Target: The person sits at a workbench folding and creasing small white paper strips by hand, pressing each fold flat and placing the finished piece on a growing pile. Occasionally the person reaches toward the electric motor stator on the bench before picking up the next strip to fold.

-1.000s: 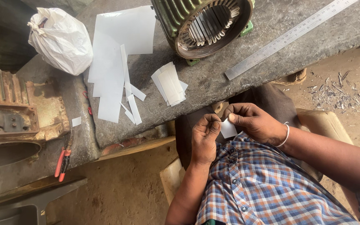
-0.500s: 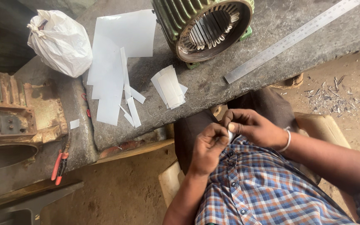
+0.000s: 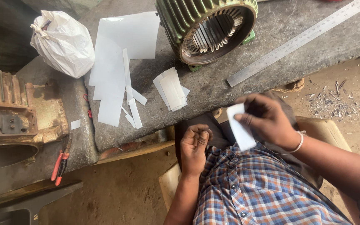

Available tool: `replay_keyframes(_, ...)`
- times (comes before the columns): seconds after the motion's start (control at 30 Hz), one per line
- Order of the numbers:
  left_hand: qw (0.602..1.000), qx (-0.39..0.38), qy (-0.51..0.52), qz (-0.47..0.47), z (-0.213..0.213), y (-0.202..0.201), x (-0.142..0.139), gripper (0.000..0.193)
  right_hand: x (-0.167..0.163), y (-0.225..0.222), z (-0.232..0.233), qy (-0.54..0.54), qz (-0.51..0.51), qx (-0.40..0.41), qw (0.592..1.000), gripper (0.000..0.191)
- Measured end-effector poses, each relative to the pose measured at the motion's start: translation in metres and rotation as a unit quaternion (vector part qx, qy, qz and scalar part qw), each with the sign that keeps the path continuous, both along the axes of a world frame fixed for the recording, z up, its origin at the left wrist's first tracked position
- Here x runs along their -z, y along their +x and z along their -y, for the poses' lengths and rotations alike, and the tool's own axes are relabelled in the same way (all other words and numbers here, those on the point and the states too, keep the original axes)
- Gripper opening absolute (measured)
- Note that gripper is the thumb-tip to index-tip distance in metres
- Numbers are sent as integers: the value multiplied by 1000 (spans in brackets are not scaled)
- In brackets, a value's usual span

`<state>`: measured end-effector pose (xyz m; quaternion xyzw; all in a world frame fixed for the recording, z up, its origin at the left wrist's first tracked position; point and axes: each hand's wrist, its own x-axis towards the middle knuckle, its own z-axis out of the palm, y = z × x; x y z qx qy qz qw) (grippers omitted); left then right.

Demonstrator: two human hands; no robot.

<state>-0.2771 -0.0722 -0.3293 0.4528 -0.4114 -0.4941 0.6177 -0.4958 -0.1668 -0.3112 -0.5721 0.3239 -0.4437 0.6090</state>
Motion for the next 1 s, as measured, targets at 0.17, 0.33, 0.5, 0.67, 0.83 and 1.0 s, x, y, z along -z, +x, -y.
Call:
replay_keyframes(0.17, 979, 7, -74, 191, 3, -12, -21, 23, 6, 12, -15, -1, 8, -85, 996, 22)
replay_keyframes(0.33, 966, -26, -77, 244, 7, -20, -31, 15, 13, 5, -8, -74, -55, -75, 993, 16)
replay_keyframes(0.5, 960, -45, -95, 259, 6, -27, -29, 17, 11, 4, -4, -209, -18, -65, 976, 10)
replay_keyframes(0.67, 960, -67, -47, 268, 3, -29, -33, 14, 5, 4, -6, -136, -38, -79, 987, 16)
replay_keyframes(0.83, 924, -97, -129, 347, 0, -32, -38, 13, -1, 4, -8, -82, -31, -87, 992, 21)
replay_keyframes(1.0, 920, -87, -156, 349, 0, -34, -43, 13, -5, 3, -5, -151, -56, -85, 983, 17)
